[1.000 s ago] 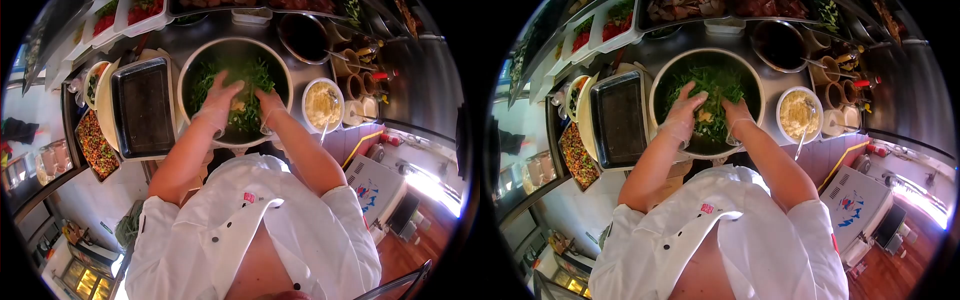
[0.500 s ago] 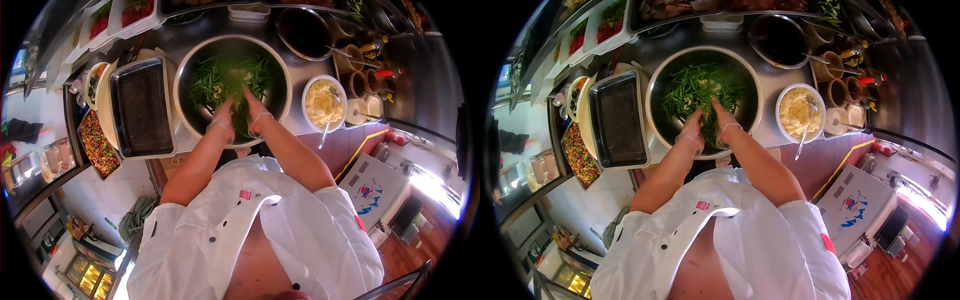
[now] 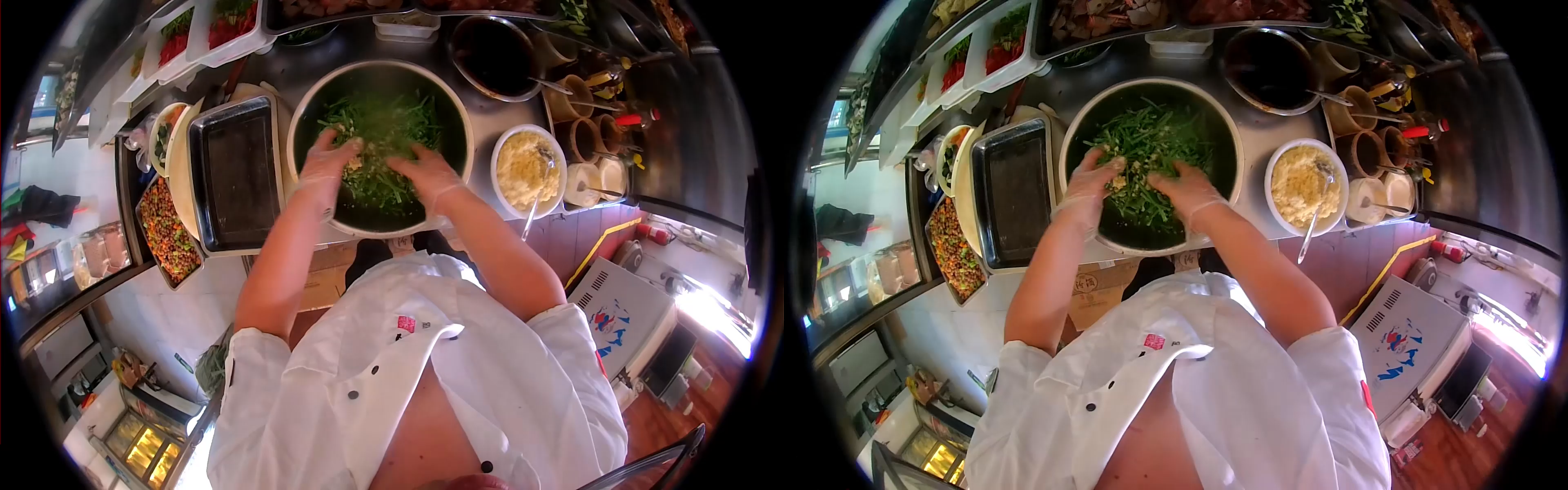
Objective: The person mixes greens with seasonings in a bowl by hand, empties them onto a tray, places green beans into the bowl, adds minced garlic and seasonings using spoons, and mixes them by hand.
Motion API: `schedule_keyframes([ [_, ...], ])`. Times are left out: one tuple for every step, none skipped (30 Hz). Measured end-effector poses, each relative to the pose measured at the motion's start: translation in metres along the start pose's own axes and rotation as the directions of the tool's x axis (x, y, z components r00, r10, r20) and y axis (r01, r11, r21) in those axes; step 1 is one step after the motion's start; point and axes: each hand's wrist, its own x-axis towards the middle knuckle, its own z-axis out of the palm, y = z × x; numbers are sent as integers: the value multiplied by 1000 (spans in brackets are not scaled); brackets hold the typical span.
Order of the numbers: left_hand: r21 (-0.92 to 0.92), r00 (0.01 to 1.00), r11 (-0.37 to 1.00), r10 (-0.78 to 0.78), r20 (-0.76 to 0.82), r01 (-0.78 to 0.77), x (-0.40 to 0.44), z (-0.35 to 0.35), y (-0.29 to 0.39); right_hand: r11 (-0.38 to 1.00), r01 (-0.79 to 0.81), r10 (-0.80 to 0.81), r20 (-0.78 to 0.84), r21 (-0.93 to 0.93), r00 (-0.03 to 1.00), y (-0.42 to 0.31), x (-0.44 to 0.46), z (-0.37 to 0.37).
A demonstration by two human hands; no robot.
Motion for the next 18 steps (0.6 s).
schedule_keyframes([
  [-73,995,996,-62,-73,57,-2,-3,0,999,33,-33,-18,-32,999,6,10,-8],
  [-149,982,983,-129,-141,108,-4,-5,-2,996,64,-66,-35,-65,997,13,23,-15],
  [-210,962,957,-231,-147,198,2,-12,-15,996,56,-49,-110,63,993,29,48,-19],
  [-274,931,919,-331,-152,282,9,-20,-29,981,55,-21,-180,188,983,48,79,-20],
  [-404,916,854,-392,-85,328,22,-14,-46,949,63,15,-246,308,969,59,96,-19],
  [-524,896,766,-444,-12,373,32,-2,-63,914,-80,160,-172,398,972,59,95,-9],
  [-630,875,660,-479,65,408,39,9,-75,853,-218,292,-88,474,952,52,94,7],
  [-643,879,641,-464,109,418,46,20,-83,770,-349,410,6,535,912,46,94,18],
  [-654,884,625,-441,154,426,53,32,-87,801,-292,273,115,523,955,62,106,30],
  [-662,887,609,-415,202,436,58,41,-84,761,-327,311,128,561,942,54,102,42],
  [-614,899,675,-413,145,409,57,47,-85,714,-367,355,143,597,924,51,91,55],
  [-561,909,734,-408,87,383,52,52,-83,738,-354,343,134,574,930,50,82,58],
  [-501,921,792,-389,28,350,51,54,-79,764,-333,321,122,552,939,46,78,59],
  [-464,936,835,-350,-31,297,51,55,-76,789,-308,297,110,531,949,42,75,59],
  [-423,947,873,-308,-89,244,50,56,-76,815,-277,282,68,508,957,40,74,58],
  [-377,955,907,-258,-144,188,51,57,-74,841,-242,264,25,484,964,38,75,56],
  [-326,958,936,-207,-197,135,51,57,-73,863,-210,245,-17,459,969,37,74,55],
  [-115,982,993,-4,-191,-19,50,49,-75,883,-186,237,-67,430,969,23,63,50],
])
